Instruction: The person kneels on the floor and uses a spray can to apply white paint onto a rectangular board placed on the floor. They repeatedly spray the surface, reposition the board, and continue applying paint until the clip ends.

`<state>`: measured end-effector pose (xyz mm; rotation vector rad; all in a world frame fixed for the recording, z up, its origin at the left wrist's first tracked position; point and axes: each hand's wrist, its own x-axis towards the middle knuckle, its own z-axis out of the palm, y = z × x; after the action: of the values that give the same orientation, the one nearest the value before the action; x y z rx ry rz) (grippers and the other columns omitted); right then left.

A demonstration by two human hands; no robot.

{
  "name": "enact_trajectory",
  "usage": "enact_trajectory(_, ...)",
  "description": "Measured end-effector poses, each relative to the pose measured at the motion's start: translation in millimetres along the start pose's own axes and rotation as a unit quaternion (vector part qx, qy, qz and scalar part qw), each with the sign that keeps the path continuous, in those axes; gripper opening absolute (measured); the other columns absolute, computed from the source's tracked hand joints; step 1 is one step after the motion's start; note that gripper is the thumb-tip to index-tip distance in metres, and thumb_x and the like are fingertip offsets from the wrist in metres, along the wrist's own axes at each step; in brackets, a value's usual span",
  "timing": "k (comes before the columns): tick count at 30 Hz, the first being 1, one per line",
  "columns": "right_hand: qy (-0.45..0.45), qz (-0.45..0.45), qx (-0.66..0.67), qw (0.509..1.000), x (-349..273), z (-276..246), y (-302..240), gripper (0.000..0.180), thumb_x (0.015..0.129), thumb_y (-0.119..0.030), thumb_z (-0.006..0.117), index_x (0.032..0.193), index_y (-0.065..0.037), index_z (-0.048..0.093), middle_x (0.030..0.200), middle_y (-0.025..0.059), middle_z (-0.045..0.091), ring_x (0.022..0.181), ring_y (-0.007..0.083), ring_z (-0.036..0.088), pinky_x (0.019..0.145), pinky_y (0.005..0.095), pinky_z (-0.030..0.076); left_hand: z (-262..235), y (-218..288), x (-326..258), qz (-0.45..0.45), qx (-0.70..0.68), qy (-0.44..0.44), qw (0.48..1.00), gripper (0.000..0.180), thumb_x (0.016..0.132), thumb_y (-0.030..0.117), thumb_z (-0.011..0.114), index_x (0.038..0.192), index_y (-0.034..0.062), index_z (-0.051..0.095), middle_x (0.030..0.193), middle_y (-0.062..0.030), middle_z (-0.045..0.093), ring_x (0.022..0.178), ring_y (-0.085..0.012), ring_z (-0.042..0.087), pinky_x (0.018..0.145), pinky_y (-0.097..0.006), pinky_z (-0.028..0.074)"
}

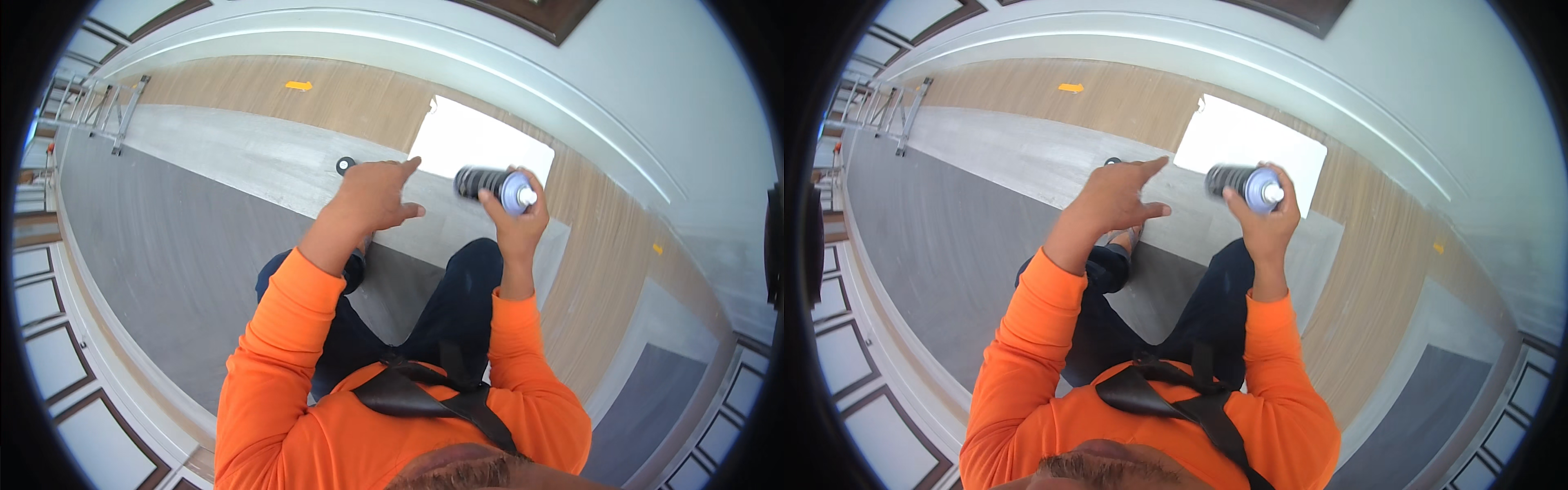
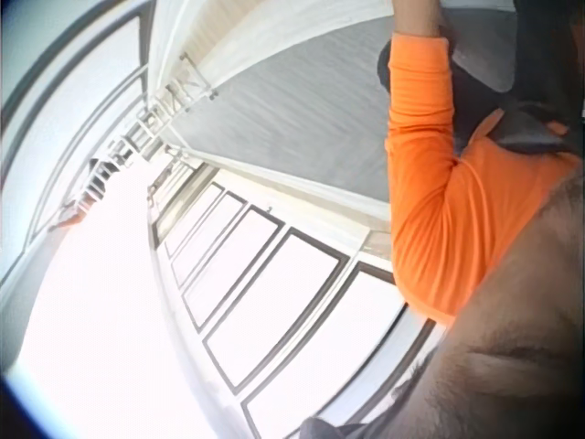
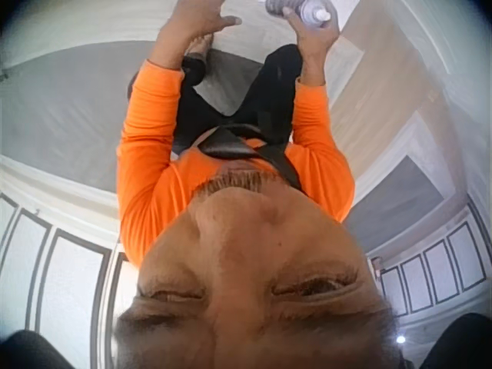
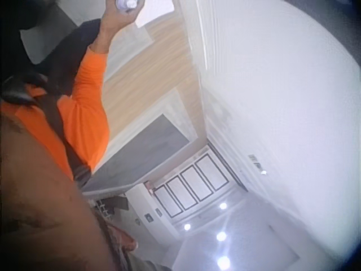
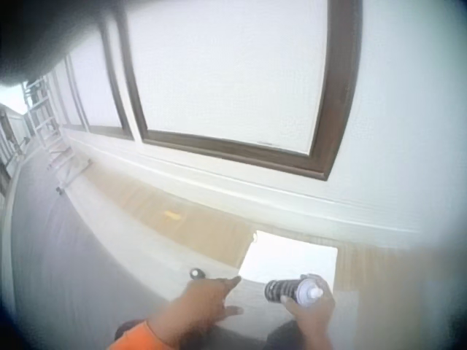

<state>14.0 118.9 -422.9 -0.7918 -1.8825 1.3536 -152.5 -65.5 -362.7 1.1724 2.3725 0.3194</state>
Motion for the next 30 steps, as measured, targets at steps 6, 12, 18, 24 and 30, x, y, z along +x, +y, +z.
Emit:
enact_trajectory(6, 0.037, -0.017, 0.006, 0.999, 1.9, -7.3, 10.2, 0.064, 0.077, -0.004, 0.087, 0.133, 0.003, 0.057, 0.122, 0.0149, 0.068, 0.112, 0.0203, 0.065, 0.096, 0.0341, 0.054, 2.9, 1.1, 12.0, 0.007, -0.015, -0.008, 1.000, 0.079, 0.082, 0.039, 0.082, 0.147, 0.0059, 0.052, 0.117, -0.0190, 0.072, 0.107, -0.0365, 0.069, 0.091, -0.045, 0.055)
enact_trajectory(12, -0.031, 0.006, 0.077, 0.997, -6.4, 4.0, 10.9, 0.064, 0.075, -0.010, 0.089, 0.131, 0.001, 0.059, 0.122, 0.0126, 0.068, 0.115, 0.0212, 0.063, 0.100, 0.0358, 0.050, 6.3, -1.2, 12.5, -0.007, -0.004, -0.051, 0.999, 0.086, 0.077, 0.040, 0.086, 0.148, 0.0061, 0.052, 0.113, -0.0186, 0.072, 0.108, -0.0345, 0.070, 0.091, -0.044, 0.055)
enact_trajectory(18, -0.062, 0.028, 0.107, 0.992, -17.8, 7.5, 24.3, 0.065, 0.073, -0.008, 0.090, 0.130, 0.001, 0.060, 0.119, 0.0128, 0.069, 0.109, 0.0206, 0.065, 0.095, 0.0347, 0.053, 13.6, -5.9, 8.0, 0.010, 0.013, -0.076, 0.997, 0.097, 0.071, 0.040, 0.090, 0.151, 0.0072, 0.048, 0.124, -0.0175, 0.068, 0.116, -0.0340, 0.066, 0.094, -0.043, 0.054)
enact_trajectory(24, -0.074, 0.083, 0.156, 0.981, -33.3, 19.6, 32.9, 0.068, 0.075, -0.007, 0.089, 0.135, 0.002, 0.056, 0.119, 0.0144, 0.069, 0.107, 0.0203, 0.067, 0.093, 0.0342, 0.056, 10.7, -0.2, -5.2, 0.007, 0.025, -0.140, 0.990, 0.108, 0.066, 0.043, 0.093, 0.155, 0.0076, 0.041, 0.132, -0.0169, 0.065, 0.120, -0.0350, 0.064, 0.096, -0.042, 0.054)
enact_trajectory(30, -0.091, 0.114, 0.278, 0.950, -35.5, 24.1, 34.8, 0.073, 0.076, -0.004, 0.087, 0.139, 0.000, 0.051, 0.123, 0.0146, 0.067, 0.109, 0.0192, 0.065, 0.093, 0.0321, 0.055, 20.9, -2.8, -15.9, 0.016, 0.020, -0.141, 0.990, 0.118, 0.062, 0.043, 0.095, 0.157, 0.0055, 0.036, 0.128, -0.0201, 0.066, 0.115, -0.0349, 0.066, 0.093, -0.041, 0.054)
